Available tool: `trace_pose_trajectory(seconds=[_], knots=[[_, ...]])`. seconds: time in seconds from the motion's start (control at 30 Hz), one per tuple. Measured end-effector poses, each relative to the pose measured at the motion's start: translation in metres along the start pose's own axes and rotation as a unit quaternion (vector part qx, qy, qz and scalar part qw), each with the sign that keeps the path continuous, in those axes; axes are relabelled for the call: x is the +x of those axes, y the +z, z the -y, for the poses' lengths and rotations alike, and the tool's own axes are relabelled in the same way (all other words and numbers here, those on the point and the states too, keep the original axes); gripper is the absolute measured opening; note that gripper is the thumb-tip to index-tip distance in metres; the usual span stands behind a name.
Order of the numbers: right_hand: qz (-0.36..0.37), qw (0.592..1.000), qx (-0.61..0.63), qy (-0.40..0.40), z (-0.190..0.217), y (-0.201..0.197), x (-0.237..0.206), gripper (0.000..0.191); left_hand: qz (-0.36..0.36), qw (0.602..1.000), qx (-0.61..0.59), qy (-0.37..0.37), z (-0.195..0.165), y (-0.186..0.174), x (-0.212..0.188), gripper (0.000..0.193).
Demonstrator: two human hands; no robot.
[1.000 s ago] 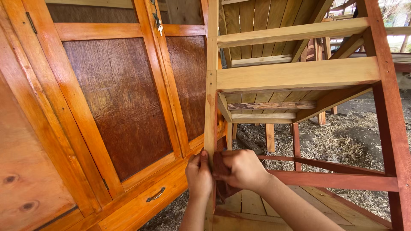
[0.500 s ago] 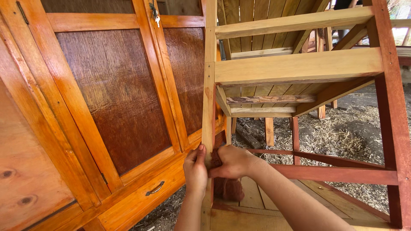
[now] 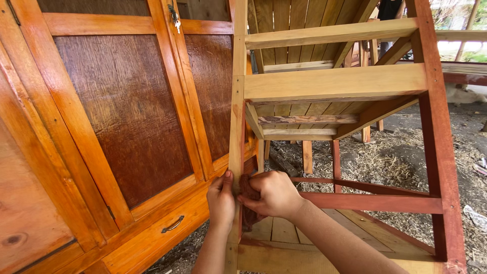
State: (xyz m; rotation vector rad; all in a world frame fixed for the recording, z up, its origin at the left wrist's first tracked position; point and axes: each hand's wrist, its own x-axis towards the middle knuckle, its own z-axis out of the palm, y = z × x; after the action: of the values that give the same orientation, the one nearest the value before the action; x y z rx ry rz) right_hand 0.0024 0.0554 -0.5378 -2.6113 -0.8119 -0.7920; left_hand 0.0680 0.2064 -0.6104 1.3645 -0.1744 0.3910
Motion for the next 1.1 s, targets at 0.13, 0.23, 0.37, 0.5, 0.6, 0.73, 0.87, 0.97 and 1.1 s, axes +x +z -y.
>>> trace_pose_trajectory(seconds=[0.13, 0.23, 0.37, 0.5, 0.6, 0.73, 0.87, 0.97, 1.1], knots=[[0.073, 0.993, -0.047, 0.077, 0.014, -0.006, 0.013, 0.039, 0.025, 0.994, -0.108, -0.021, -0.006, 0.002, -0.003, 0.043], [0.122, 0.985, -0.086, 0.085, 0.031, -0.007, 0.021, 0.041, 0.040, 0.987, -0.153, -0.011, -0.009, 0.002, -0.002, 0.040], [0.220, 0.959, -0.169, 0.065, 0.051, -0.007, 0.022, 0.039, 0.041, 0.983, -0.174, -0.031, -0.013, 0.003, -0.001, 0.036], [0.219, 0.964, -0.122, 0.093, 0.040, -0.010, 0.020, 0.052, 0.046, 0.985, -0.160, -0.045, -0.016, 0.000, -0.005, 0.044], [0.217, 0.971, -0.028, 0.092, 0.019, -0.013, 0.020, 0.059, 0.027, 0.993, -0.114, -0.014, -0.023, -0.001, -0.008, 0.038], [0.245, 0.948, 0.166, 0.113, 0.002, -0.014, 0.029, 0.059, 0.031, 0.993, -0.116, -0.015, -0.031, 0.002, -0.013, 0.041], [0.214, 0.952, 0.196, 0.096, 0.006, -0.013, 0.026, 0.053, 0.049, 0.986, -0.154, -0.025, -0.033, 0.003, -0.016, 0.040], [0.152, 0.986, -0.014, 0.066, 0.008, -0.007, 0.014, 0.054, 0.046, 0.987, -0.150, -0.020, -0.033, 0.004, -0.017, 0.040], [0.085, 0.993, -0.079, 0.032, 0.006, -0.002, -0.001, 0.054, -0.012, 1.000, -0.020, -0.002, -0.035, 0.005, -0.020, 0.044]])
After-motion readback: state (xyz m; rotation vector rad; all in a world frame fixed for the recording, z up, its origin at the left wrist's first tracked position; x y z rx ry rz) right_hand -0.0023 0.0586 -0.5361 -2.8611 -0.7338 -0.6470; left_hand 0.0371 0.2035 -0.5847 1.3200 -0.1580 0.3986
